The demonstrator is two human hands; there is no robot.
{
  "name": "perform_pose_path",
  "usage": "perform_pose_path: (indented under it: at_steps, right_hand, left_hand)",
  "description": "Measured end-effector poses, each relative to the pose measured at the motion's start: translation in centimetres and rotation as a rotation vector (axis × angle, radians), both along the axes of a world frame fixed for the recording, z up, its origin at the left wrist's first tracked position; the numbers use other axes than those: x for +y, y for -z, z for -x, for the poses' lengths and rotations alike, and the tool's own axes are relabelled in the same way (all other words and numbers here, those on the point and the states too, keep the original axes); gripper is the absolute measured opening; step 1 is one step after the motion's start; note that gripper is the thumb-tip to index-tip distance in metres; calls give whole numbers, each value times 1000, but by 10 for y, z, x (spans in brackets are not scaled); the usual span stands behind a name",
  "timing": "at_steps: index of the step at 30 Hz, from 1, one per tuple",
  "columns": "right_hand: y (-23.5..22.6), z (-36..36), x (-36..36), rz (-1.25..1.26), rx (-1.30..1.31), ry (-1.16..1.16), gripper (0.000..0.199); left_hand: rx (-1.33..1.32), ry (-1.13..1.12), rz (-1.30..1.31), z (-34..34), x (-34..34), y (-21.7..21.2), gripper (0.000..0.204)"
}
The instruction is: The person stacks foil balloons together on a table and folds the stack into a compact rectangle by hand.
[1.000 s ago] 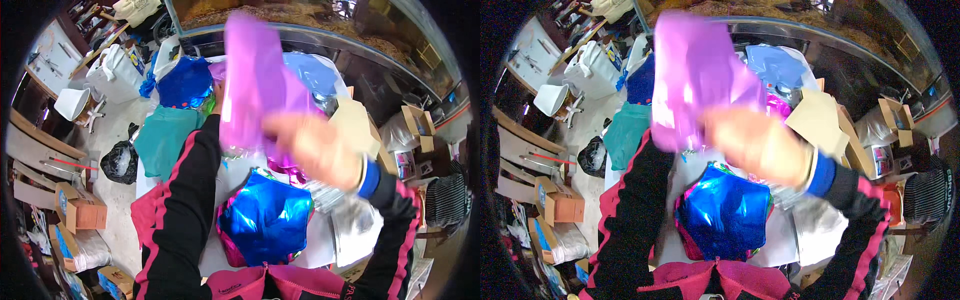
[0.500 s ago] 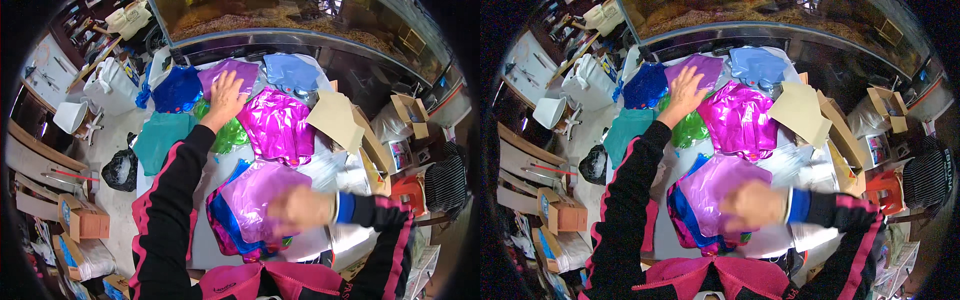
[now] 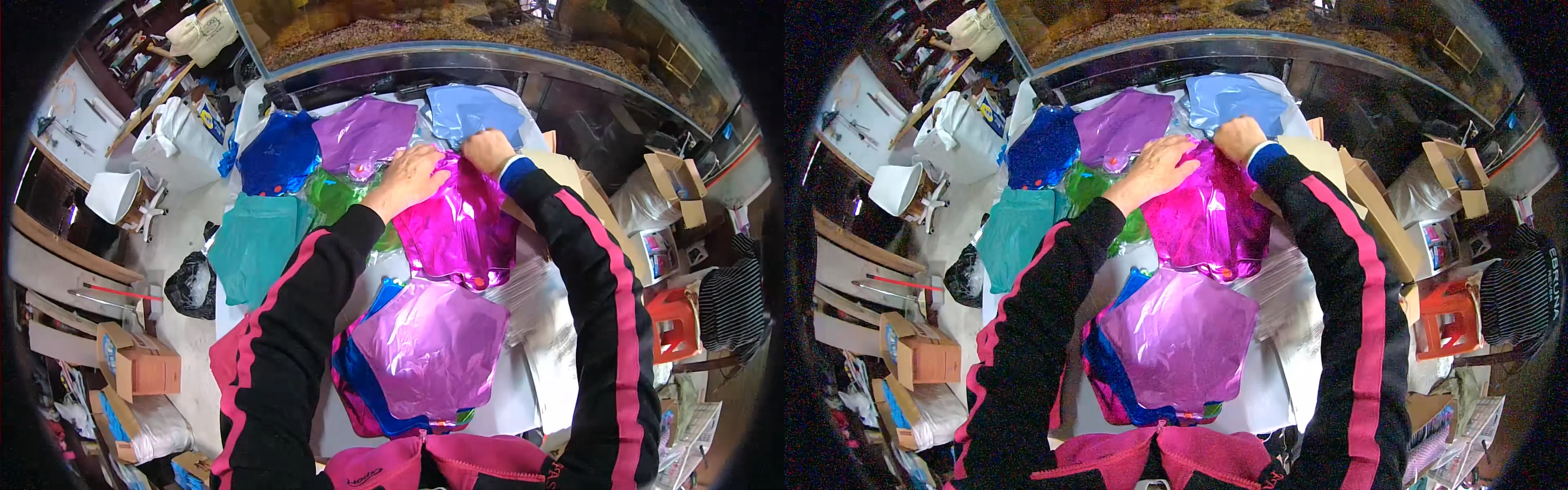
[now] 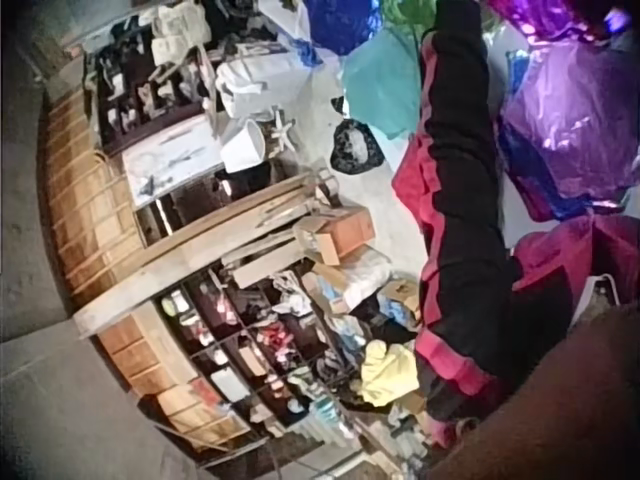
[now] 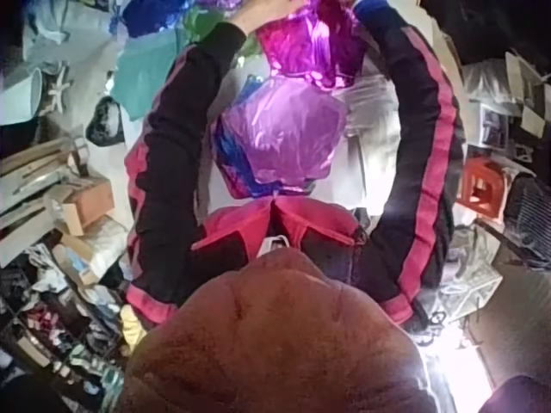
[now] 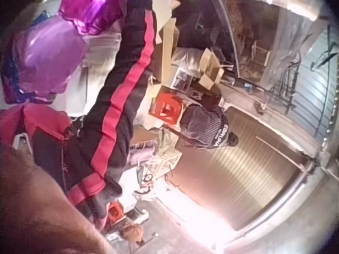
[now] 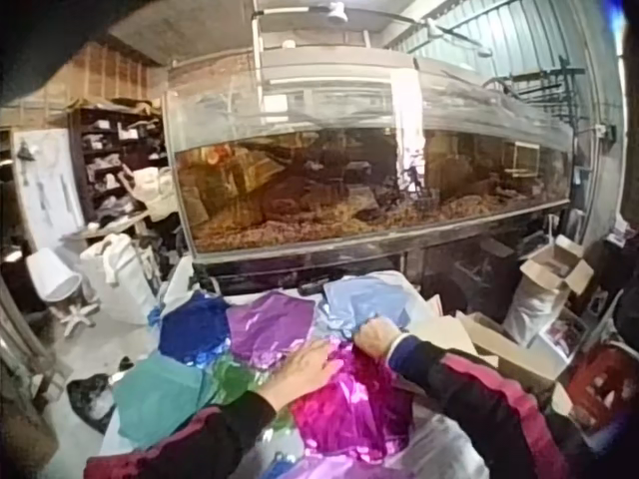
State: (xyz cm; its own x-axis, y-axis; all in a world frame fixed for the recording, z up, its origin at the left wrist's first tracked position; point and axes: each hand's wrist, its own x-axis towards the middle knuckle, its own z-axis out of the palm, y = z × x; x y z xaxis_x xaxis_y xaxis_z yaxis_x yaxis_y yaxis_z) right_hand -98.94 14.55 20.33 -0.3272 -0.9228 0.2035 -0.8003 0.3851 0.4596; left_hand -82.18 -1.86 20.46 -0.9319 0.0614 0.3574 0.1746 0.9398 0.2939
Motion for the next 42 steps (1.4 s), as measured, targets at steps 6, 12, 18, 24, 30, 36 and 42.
perform_pose_path:
  at_steps: [6,12,18,24,30,36,42]
  right_hand:
    - [-26,13,5,391,-317,145,17]
    - [-34,21,19,674,-743,164,33]
    - [-29,19,26,769,-896,207,36]
    - [-29,22,25,758,-976,177,33]
    - [-26,33,19,759,-1158,182,23]
    - [-59,119,21,1182,-799,228,27]
    - [-185,192,84,1599,111,180,18]
  left_hand:
    - [69,6,-170,10,1,-9,44]
    - [61,-106,-328,28,15,-11,44]
    - [6,-172,-552,42,36,-17,49]
    - [-124,-148,-393,57,36,-14,46]
    - [45,-41,-302,57,38,0,36]
    - [165,-113,-91,65,48,-1,23]
    - [227,-270,-22,49,11,0,30]
